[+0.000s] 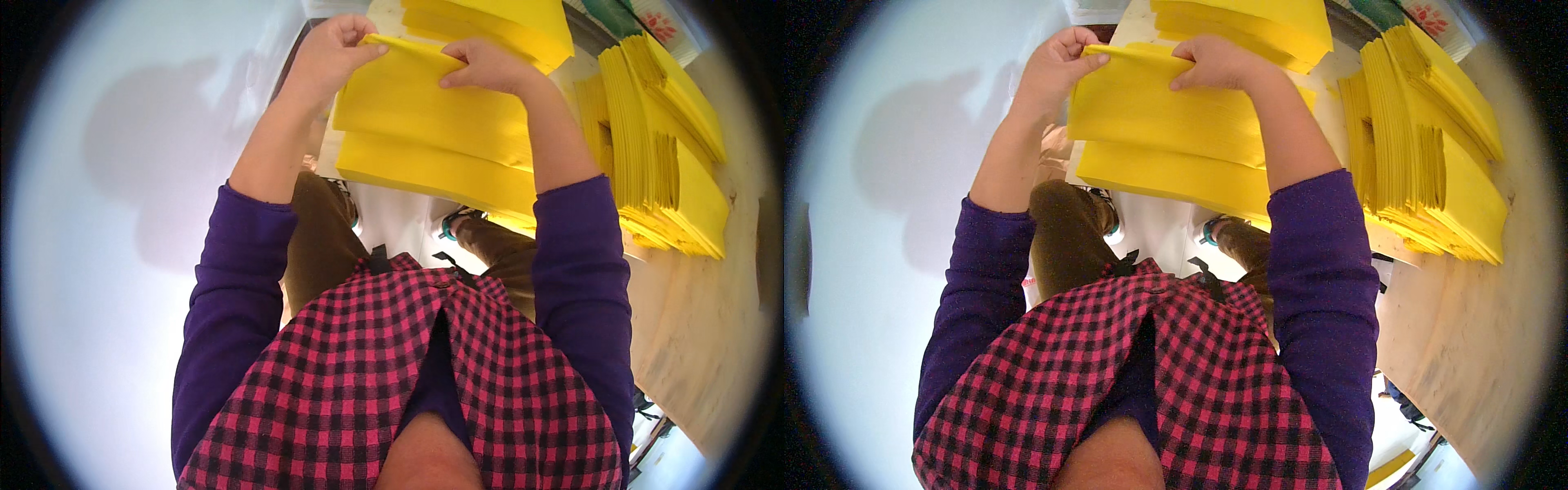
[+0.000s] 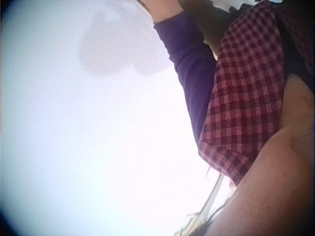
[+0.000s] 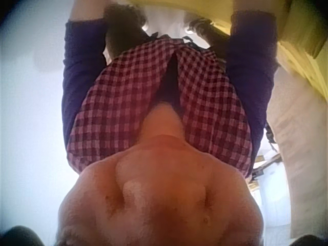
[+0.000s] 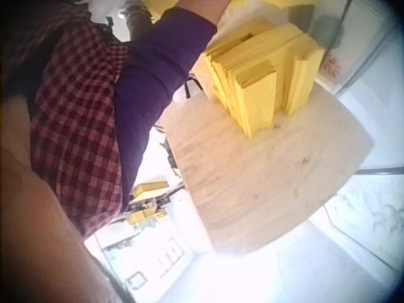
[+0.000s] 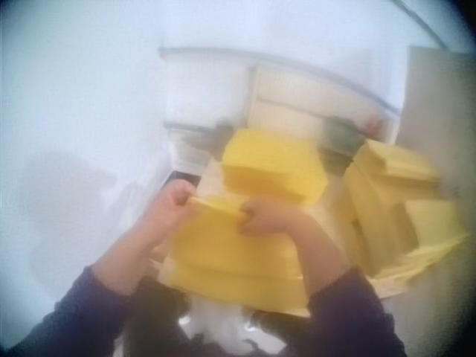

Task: The person repeatedly folds yellow fabric sheets on a wooden table, aligning edges and stacking them into a neat pile. The person handles the fabric by hand without using tools.

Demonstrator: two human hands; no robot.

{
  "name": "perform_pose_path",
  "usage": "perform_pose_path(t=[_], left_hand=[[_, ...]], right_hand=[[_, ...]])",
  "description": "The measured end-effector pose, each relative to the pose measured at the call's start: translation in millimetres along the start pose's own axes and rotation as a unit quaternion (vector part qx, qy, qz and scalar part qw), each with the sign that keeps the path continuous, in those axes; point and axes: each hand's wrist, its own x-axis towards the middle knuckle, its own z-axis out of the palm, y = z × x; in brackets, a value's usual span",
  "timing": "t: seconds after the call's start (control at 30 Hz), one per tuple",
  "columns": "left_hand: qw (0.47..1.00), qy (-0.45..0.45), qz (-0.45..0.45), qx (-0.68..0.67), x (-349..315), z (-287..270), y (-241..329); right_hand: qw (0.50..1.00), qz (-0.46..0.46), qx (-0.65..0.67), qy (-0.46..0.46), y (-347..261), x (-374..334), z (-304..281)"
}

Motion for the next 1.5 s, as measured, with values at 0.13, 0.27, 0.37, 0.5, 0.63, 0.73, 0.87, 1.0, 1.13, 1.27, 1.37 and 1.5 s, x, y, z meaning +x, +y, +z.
perform_pose_path(t=[0.13,0.27,0.37,0.5,0.63,0.73,0.87,1.0,1.13,1.27,1.37,1.5], left_hand=[[0.997,-0.048,0.033,-0.059,5,9,68],[0.990,0.041,0.130,-0.034,1,18,126],[0.951,0.078,0.289,-0.083,-7,18,149],[0.946,0.094,0.299,-0.081,-5,21,144],[0.976,0.013,0.193,-0.103,-2,33,117],[0.937,-0.159,0.207,-0.233,22,55,110],[0.972,-0.176,0.111,-0.112,18,84,98],[0.984,-0.156,0.073,-0.050,9,108,78],[0.984,-0.177,-0.017,-0.022,1,116,54],[0.986,-0.161,-0.027,-0.004,-1,118,46],[0.985,-0.173,-0.014,-0.019,-1,114,55],[0.986,-0.164,-0.027,-0.019,-16,108,71]], right_hand=[[0.997,-0.001,0.064,-0.041,-24,-37,-38],[0.990,0.036,0.084,0.104,-43,-85,-74],[0.931,0.047,0.162,0.324,-45,-117,-83],[0.847,-0.041,0.283,0.449,-46,-136,-93],[0.776,-0.010,0.354,0.522,-59,-153,-85],[0.759,-0.048,0.358,0.542,-63,-158,-80],[0.752,-0.074,0.402,0.517,-43,-154,-76],[0.735,-0.094,0.472,0.477,-16,-141,-55],[0.703,-0.103,0.522,0.472,-1,-133,-27],[0.695,-0.096,0.524,0.484,10,-136,-30],[0.838,0.031,-0.015,0.544,11,-149,-44],[0.787,0.012,-0.267,0.556,2,-174,-55]])
